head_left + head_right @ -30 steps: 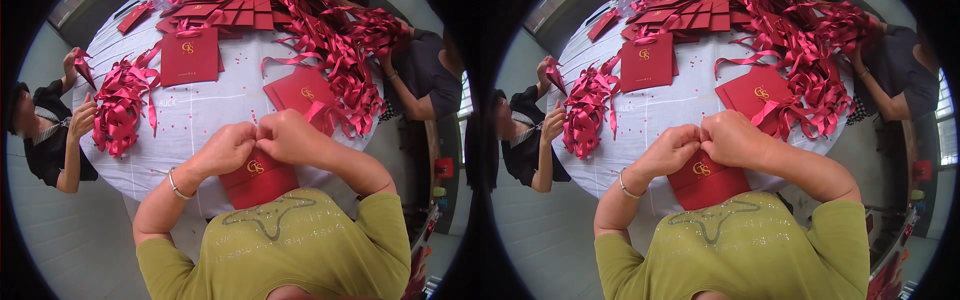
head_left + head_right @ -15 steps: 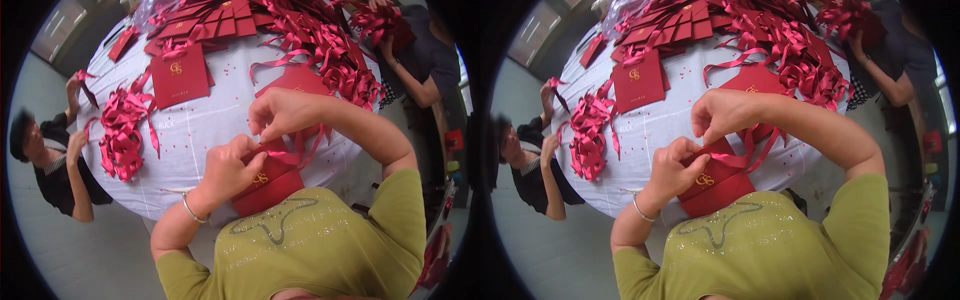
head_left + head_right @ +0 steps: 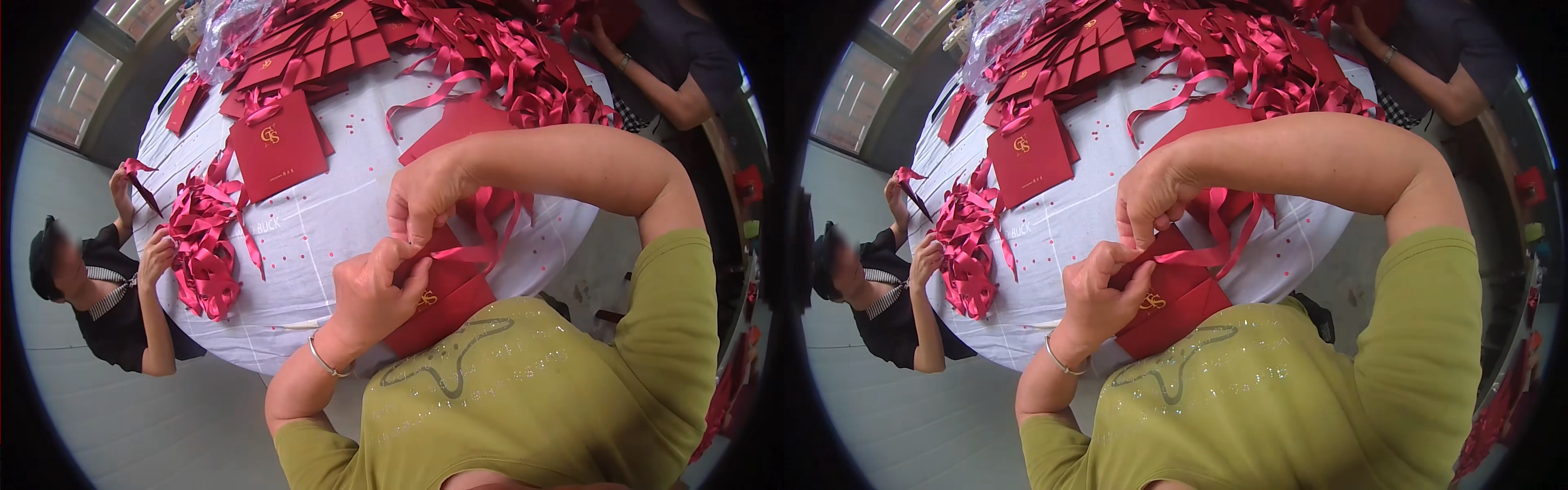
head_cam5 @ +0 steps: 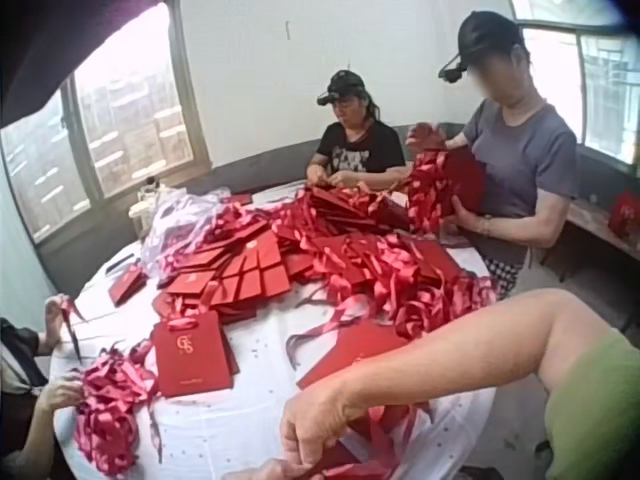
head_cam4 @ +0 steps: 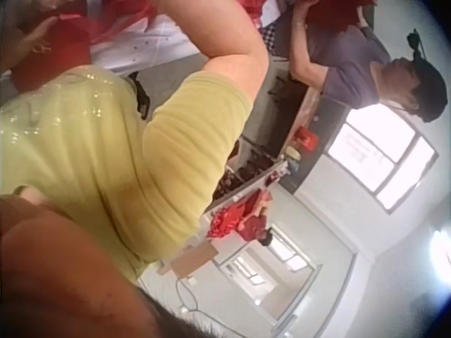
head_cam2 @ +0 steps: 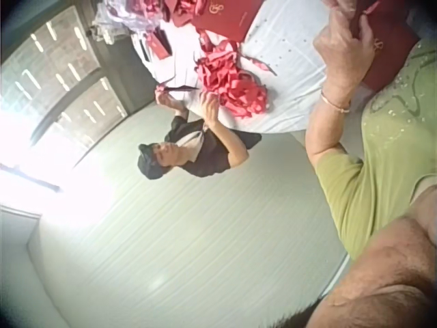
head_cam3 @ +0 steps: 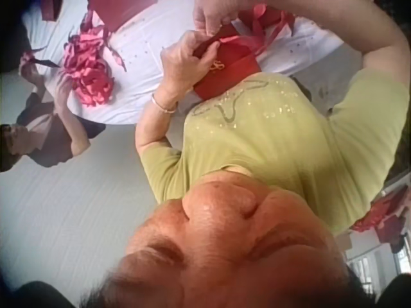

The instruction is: The person attaches ribbon handles to paper gift bags by threading ribbon strips through the slots on each bag by hand.

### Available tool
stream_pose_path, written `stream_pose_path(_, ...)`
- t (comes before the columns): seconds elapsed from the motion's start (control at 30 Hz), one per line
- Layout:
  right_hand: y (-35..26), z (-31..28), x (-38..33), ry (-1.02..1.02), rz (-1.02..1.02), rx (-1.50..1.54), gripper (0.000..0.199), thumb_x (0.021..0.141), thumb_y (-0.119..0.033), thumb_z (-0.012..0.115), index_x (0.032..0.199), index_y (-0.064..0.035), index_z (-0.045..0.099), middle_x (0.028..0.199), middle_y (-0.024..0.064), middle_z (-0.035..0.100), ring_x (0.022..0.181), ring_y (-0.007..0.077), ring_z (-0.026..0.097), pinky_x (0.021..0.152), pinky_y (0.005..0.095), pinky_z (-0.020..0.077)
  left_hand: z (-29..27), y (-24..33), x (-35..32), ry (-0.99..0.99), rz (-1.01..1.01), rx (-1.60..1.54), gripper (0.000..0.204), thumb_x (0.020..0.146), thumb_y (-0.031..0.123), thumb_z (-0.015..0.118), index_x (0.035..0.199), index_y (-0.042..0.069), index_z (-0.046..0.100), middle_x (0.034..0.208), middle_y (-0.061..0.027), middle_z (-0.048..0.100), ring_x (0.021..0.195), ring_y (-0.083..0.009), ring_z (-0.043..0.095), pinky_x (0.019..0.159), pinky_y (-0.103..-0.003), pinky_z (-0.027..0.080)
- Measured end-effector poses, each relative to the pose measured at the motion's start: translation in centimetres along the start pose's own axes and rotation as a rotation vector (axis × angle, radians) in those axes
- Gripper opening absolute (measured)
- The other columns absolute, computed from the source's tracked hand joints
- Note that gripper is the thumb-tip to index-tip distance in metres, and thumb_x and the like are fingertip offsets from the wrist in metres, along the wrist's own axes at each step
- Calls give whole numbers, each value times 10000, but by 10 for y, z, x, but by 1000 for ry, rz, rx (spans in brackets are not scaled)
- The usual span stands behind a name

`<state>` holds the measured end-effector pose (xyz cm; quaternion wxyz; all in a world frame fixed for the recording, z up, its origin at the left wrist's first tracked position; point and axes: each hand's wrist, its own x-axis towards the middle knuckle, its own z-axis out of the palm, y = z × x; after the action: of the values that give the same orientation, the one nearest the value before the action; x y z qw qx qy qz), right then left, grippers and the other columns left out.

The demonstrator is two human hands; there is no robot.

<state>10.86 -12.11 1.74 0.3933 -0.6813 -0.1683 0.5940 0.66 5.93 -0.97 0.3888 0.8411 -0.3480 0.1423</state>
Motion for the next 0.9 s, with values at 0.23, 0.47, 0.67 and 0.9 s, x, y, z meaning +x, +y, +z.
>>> stream_pose_path(0.23,1,2,10,611,-268,254,243,690,-49,772,914,-28,680,714,22,624,581,89,514,502,246,395,-4,-5,1,-111,-233,-282,215,761,19,766,819,37,559,588,-30,621,530,-26,564,493,-196,422)
stream_pose_path(0.47,20,17,-16,976,-495,-348,453,779,-263,783,1108,5,623,976,103,656,842,170,637,729,304,513,-5,-13,0,-144,-304,-260,183,783,33,740,832,37,564,556,-20,607,501,-29,530,486,-209,396)
stream_pose_path(0.67,53,40,-65,664,-445,-588,656,691,-105,778,1290,-32,519,1011,83,662,946,241,604,874,368,460,-5,-12,5,-220,-382,-321,177,827,54,708,989,17,646,557,-9,607,523,-14,509,492,-203,388)
stream_pose_path(0.9,48,41,-98,747,-554,-505,280,736,-26,740,1008,-41,682,854,48,680,837,221,632,770,342,494,-1,-22,5,-313,-488,-386,118,864,72,681,910,-35,662,629,10,640,583,4,508,509,-193,405)
